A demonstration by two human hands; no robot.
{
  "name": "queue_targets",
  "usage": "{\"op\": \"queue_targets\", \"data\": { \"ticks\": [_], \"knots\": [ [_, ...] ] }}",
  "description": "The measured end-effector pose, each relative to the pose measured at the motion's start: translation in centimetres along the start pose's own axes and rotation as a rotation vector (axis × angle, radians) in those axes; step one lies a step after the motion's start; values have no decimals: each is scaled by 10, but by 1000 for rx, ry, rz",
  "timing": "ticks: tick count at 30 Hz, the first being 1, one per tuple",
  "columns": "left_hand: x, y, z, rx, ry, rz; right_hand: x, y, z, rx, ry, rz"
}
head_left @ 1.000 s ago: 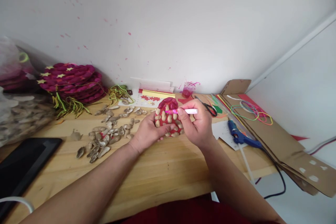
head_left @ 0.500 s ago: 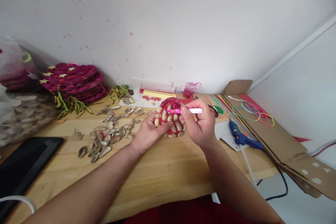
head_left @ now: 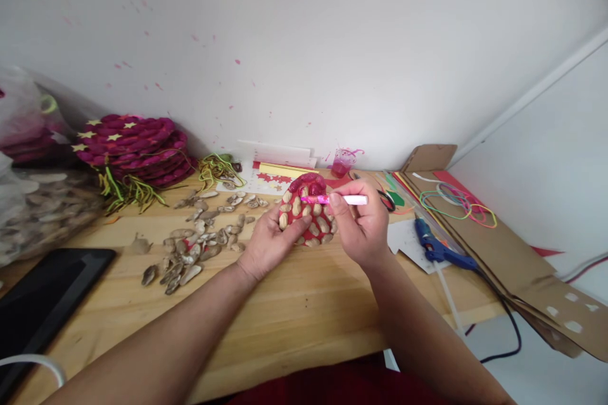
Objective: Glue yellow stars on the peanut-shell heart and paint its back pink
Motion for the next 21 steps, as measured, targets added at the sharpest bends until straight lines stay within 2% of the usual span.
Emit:
{"op": "queue_targets", "data": {
  "ticks": [9, 17, 21],
  "knots": [
    [-1, 2, -5, 52, 39, 13, 0, -4, 3, 35, -29, -74],
    [-3, -9, -9, 231, 86, -68, -1, -3, -1, 74, -11, -93],
    [-5, -10, -17, 324, 135, -94, -1, -2, -2, 66, -8, -94]
  ]
}}
Point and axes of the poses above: each hand's wrist, its own x-axis towards the middle knuckle, its own y-axis out of the palm, z = x × y, the point moved 9 cm from there along x, towards the middle knuckle, and after that the axes turned 7 degrees about z, right-handed, at the moved point
